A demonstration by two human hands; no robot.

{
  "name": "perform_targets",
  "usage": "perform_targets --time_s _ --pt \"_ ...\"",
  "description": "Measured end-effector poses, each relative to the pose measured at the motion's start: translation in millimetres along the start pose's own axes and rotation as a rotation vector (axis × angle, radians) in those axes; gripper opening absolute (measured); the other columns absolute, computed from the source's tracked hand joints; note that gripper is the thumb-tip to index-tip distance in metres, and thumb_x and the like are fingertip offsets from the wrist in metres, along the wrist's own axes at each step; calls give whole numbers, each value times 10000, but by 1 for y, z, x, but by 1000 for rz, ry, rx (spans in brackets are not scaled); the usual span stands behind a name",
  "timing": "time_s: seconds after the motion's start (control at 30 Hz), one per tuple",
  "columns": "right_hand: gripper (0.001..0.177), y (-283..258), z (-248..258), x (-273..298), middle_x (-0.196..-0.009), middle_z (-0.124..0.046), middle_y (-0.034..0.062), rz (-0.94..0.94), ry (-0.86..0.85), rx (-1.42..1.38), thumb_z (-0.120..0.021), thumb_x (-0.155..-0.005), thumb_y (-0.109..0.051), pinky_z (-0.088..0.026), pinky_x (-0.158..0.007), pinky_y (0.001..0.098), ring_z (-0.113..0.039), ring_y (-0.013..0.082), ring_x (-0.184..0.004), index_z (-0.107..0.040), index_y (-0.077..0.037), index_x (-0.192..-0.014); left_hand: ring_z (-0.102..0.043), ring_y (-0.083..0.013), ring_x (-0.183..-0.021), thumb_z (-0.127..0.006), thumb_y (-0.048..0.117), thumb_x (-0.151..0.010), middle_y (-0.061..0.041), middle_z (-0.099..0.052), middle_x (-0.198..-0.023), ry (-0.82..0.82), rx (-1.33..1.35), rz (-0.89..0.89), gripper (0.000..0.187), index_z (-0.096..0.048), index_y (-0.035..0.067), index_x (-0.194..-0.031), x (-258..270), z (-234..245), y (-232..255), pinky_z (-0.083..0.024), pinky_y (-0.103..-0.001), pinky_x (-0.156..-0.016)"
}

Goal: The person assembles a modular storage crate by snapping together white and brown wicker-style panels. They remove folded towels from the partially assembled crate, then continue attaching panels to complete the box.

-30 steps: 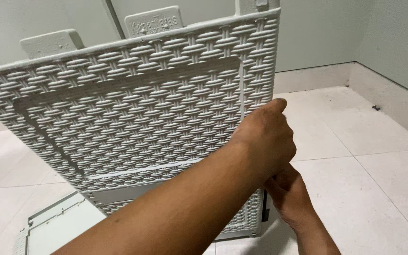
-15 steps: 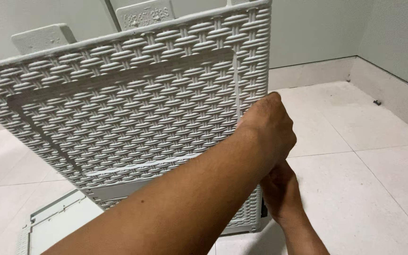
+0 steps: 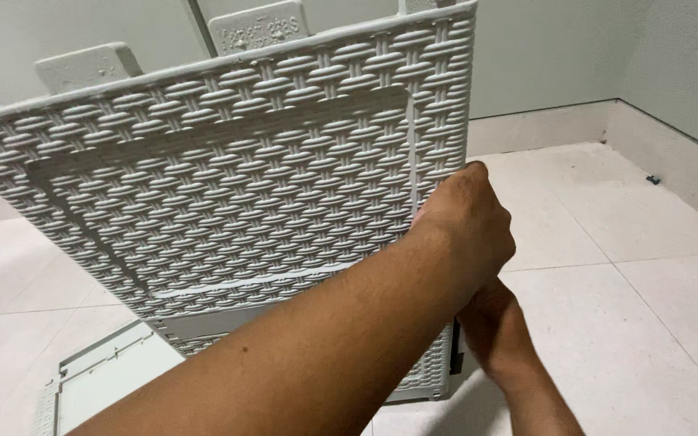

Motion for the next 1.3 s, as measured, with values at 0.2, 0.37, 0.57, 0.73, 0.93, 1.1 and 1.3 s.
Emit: perform_targets --time_s 0.2,0.37,0.57,0.73,0.93,1.1,1.3 --pt "408 3 11 -4 -1226 -716 91 -253 64 -157 -575 -1007 -293 -459 -1014 379 -609 205 -1155 -626 -28 -1312 -604 -171 -1054 -695 462 -921 29 -761 -990 204 32 34 250 -762 225 -876 15 -13 -4 -322 -403 -1151" --pt "518 -35 -1 2 -1166 -741 65 -73 36 -168 -555 -947 -411 -490 -1011 393 -649 191 -1145 -631 -64 -1324 -530 -252 -1389 -695 162 -925 -107 -602 -1470 1087 330 296 260 -715 165 -1185 87 -72 8 -223 -530 -1283" --pt "492 -62 -21 1 -1101 -741 130 -48 86 -139 -537 -961 -412 -495 -1027 403 -664 207 -1138 -574 -60 -1303 -253 -420 -1508 -629 220 -992 -241 -185 -1639 1242 598 1259 549 -410 80 -1475 184 -191 64 -237 -536 -1240" --pt "401 -52 -32 0 -1159 -642 137 11 102 -354 -508 -1031 -300 -496 -1044 412 -615 228 -1101 -477 -43 -1337 -426 -281 -1423 -430 372 -1084 -166 -411 -1554 1501 1736 1501 595 -292 113 -1601 193 -302 75 -372 -415 -1127" --pt "373 -25 -29 -5 -1247 -603 138 81 178 -390 -447 -1110 -286 -507 -1053 385 -613 186 -1131 -411 -35 -1383 -578 -267 -1294 -444 399 -1034 -161 -671 -1358 1531 2278 1283 571 -491 78 -1504 176 -349 77 -447 -403 -1086" --pt "387 -20 -26 -7 -1270 -590 150 112 301 -123 -487 -1084 -249 -478 -1016 408 -593 204 -1119 -451 -54 -1416 -506 -207 -1379 -525 332 -986 -76 -574 -1499 1381 2322 1279 615 -380 153 -1556 179 -362 87 -379 -364 -1134" --pt "425 -82 -69 8 -1328 -607 98 466 498 829 -602 -909 -178 -360 -1158 514 -553 233 -1259 -550 -130 -1328 -510 -224 -1394 -545 284 -976 -90 -552 -1530 1298 2345 1109 596 -425 145 -1543 185 -369 89 -421 -396 -1136"
Point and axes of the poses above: each hand's wrist, its own x-axis away from the middle knuckle, its own z-axis out of the back of the hand, y = z × x, the point moved 2 cm from there along -x, towards the middle knuckle
